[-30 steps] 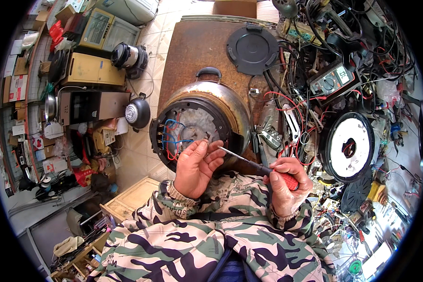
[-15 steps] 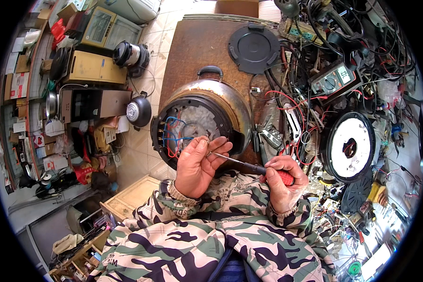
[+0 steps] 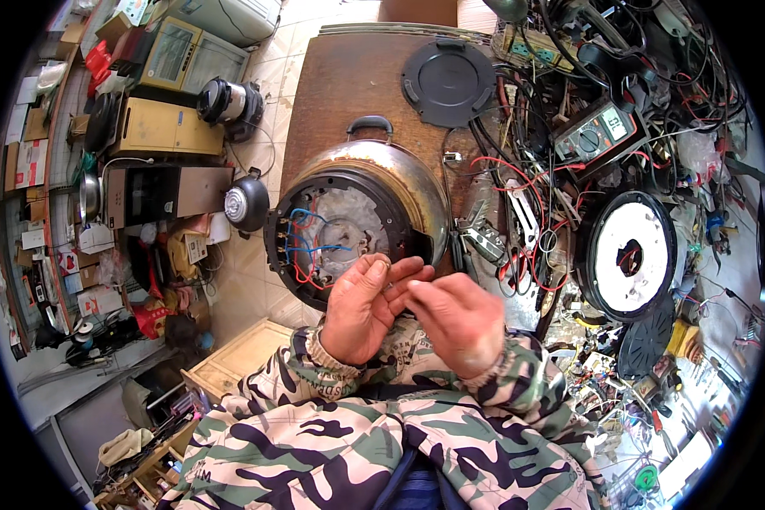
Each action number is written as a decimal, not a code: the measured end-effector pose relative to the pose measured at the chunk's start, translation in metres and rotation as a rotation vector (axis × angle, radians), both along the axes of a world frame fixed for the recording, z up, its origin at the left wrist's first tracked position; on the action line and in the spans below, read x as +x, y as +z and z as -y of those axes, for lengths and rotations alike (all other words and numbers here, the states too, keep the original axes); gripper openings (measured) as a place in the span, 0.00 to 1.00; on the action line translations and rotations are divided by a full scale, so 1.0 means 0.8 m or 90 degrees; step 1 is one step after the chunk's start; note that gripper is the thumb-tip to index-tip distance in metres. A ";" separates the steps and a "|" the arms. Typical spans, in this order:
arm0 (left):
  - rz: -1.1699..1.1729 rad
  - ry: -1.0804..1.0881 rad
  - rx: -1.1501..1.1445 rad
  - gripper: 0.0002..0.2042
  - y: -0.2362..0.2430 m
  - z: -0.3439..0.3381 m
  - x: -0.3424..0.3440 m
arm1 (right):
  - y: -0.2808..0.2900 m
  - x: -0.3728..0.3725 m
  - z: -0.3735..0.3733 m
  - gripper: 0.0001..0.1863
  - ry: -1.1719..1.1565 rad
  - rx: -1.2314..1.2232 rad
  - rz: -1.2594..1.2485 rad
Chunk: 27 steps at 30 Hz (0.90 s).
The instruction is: The person works on a disassembled electronic device, likely a speaker or motor, using a screwdriver and pliers to manipulate wires and components. They repeatedly adjust connections and test parts within a cluttered workshop environment.
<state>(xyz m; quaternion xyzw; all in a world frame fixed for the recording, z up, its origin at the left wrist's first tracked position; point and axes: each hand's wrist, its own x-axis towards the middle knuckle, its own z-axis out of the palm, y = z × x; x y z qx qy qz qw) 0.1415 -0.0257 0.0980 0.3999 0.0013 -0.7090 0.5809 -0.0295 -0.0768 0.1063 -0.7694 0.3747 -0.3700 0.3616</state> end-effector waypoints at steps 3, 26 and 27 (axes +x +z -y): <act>0.028 -0.004 0.042 0.10 -0.003 -0.008 -0.010 | -0.016 0.012 -0.010 0.18 0.049 -0.086 -0.084; 0.459 0.012 0.010 0.07 -0.004 -0.003 0.022 | -0.065 0.036 0.013 0.05 -0.223 0.212 0.091; 0.519 -0.004 0.017 0.07 -0.006 -0.002 0.025 | -0.071 0.040 0.015 0.05 -0.225 0.221 0.105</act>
